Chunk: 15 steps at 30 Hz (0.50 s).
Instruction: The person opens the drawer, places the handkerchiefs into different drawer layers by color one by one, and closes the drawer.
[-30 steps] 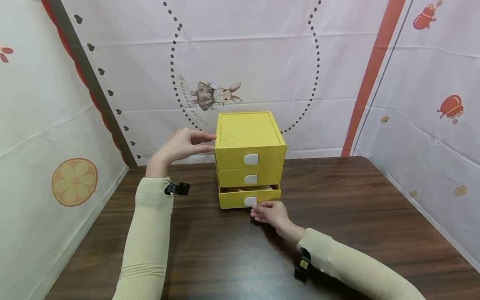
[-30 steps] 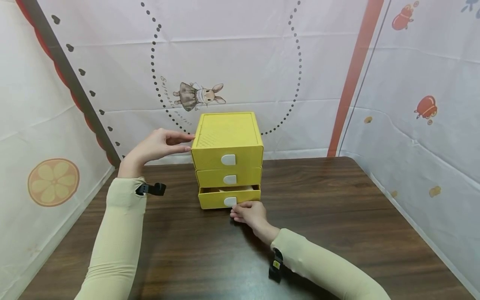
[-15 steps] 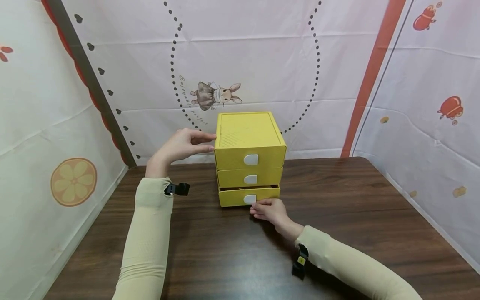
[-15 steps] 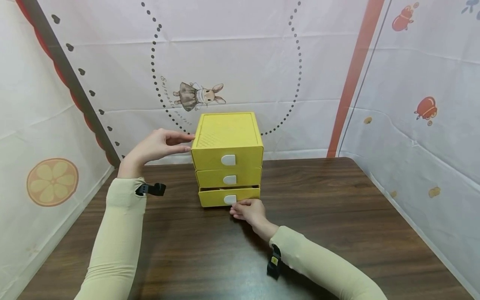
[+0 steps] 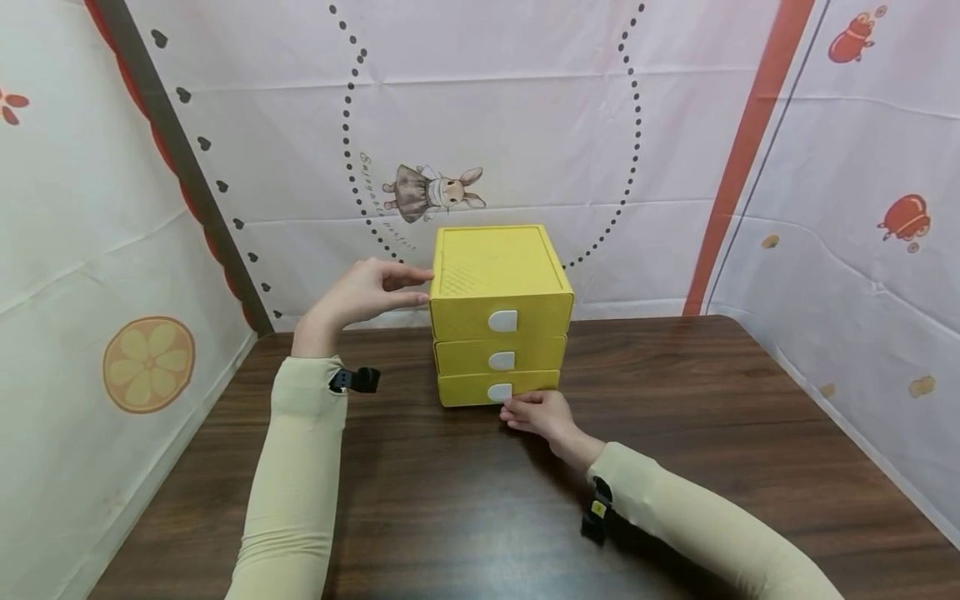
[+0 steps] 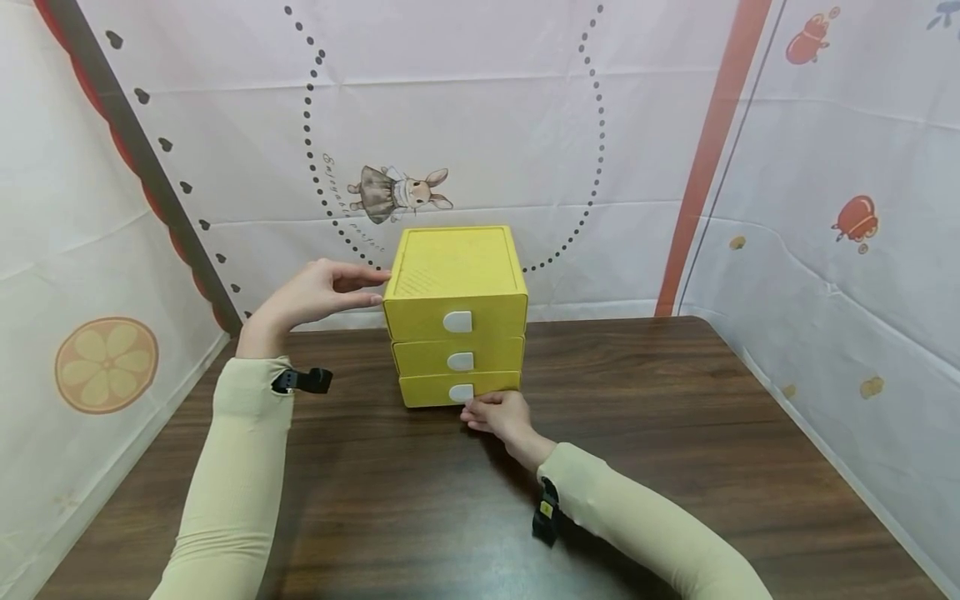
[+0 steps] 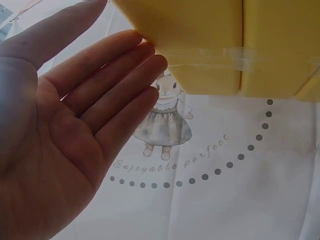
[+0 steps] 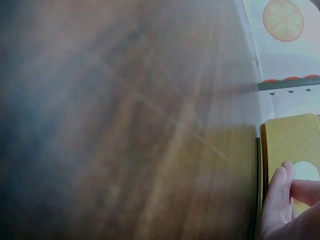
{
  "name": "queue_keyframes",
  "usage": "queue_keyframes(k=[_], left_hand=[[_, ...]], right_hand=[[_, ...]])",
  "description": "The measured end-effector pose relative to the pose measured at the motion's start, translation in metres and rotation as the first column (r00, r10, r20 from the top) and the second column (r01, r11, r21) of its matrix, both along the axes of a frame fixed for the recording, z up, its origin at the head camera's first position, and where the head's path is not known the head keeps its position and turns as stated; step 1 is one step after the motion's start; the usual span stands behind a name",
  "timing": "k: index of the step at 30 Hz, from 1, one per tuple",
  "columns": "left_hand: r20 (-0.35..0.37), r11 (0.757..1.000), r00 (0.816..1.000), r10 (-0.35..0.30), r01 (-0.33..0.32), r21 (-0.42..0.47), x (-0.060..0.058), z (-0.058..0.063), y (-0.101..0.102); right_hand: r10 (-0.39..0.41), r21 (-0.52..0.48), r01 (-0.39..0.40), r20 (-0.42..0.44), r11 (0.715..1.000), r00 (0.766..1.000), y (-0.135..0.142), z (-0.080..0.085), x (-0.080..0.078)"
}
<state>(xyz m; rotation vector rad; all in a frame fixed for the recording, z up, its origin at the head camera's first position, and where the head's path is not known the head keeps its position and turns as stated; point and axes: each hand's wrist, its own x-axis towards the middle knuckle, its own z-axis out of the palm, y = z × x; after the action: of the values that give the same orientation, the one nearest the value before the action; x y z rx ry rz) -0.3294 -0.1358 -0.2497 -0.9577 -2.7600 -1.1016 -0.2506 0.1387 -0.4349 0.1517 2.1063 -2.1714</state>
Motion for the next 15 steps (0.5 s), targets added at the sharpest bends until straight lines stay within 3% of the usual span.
queue_keyframes(k=[15], left_hand=[[0.003,1.0,1.0,-0.003,0.003,-0.003,-0.0012,-0.0021,-0.0014]], right_hand=[[0.069,0.011,-0.069,0.051,0.998,0.996,0.0077,0.0001,-0.0027]])
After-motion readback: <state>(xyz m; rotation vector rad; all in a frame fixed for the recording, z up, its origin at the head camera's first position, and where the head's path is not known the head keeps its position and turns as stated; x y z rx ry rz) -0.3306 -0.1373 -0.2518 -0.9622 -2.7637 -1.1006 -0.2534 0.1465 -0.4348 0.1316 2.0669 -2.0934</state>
